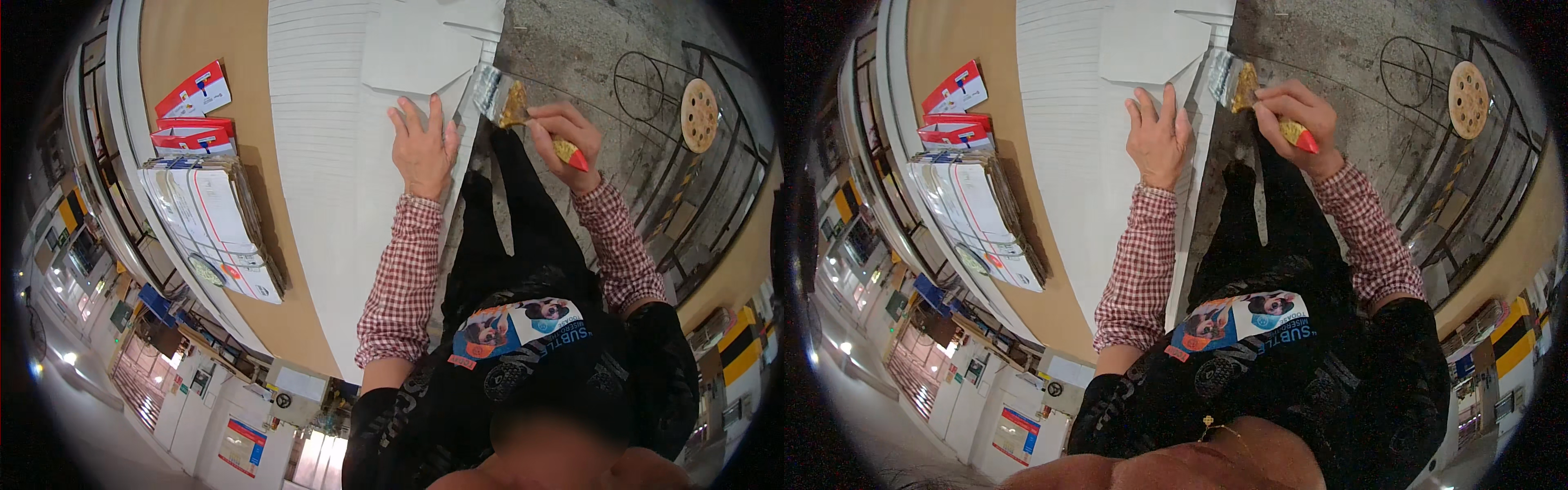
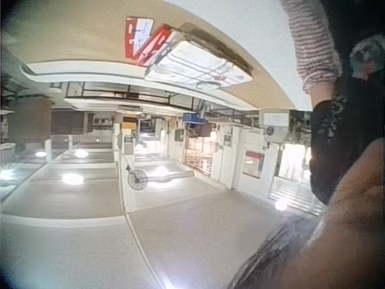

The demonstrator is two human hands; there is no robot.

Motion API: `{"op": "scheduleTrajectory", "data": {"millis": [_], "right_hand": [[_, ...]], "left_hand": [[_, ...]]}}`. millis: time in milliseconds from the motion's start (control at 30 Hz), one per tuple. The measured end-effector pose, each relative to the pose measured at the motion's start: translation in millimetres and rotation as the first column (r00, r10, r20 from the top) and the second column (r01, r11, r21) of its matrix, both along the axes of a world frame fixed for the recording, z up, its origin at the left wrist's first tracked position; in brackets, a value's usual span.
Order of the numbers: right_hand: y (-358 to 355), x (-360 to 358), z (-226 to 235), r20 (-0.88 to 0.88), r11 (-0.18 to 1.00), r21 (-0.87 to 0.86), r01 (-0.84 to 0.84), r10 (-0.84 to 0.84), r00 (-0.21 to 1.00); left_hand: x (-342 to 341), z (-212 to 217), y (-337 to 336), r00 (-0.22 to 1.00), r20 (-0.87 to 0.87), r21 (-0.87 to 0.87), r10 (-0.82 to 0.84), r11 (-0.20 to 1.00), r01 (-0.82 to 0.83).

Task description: Apply glue or adhesive with a brush to a stack of paper sheets to bind them together.

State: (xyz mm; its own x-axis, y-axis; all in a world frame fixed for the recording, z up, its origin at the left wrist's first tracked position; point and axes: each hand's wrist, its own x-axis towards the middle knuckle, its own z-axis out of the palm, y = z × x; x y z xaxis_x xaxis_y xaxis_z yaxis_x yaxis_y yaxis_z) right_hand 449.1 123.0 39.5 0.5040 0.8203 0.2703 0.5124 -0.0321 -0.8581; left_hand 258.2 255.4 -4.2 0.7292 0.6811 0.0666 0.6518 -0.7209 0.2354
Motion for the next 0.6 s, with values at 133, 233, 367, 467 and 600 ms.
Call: {"op": "scheduleTrajectory", "data": {"millis": [133, 233, 367, 467, 600], "right_hand": [[-6, -6, 2, 0.001, 0.998, 0.023, 0.051, -0.051, 0.999], [-5, -14, 1, 0.006, 0.999, 0.018, 0.050, -0.050, 0.999], [-23, -36, 3, -0.047, 0.997, -0.074, -0.030, 0.027, 0.999], [-28, -37, 8, -0.065, 0.999, -0.039, -0.012, 0.009, 0.998], [-31, -30, 14, -0.025, 0.998, 0.006, 0.064, -0.064, 0.998]], "left_hand": [[1, 0, 0, 1.000, 0.000, 0.001, -0.019, 1.000, 0.019], [2, 1, 1, 1.000, -0.006, 0.023, -0.029, 0.999, 0.029], [2, -3, 2, 0.999, -0.014, 0.062, -0.038, 0.997, 0.039], [-1, -3, -1, 0.999, -0.051, -0.009, 0.001, 1.000, -0.001], [-23, -4, -30, 0.998, -0.006, -0.092, 0.057, 0.994, -0.057]]}}
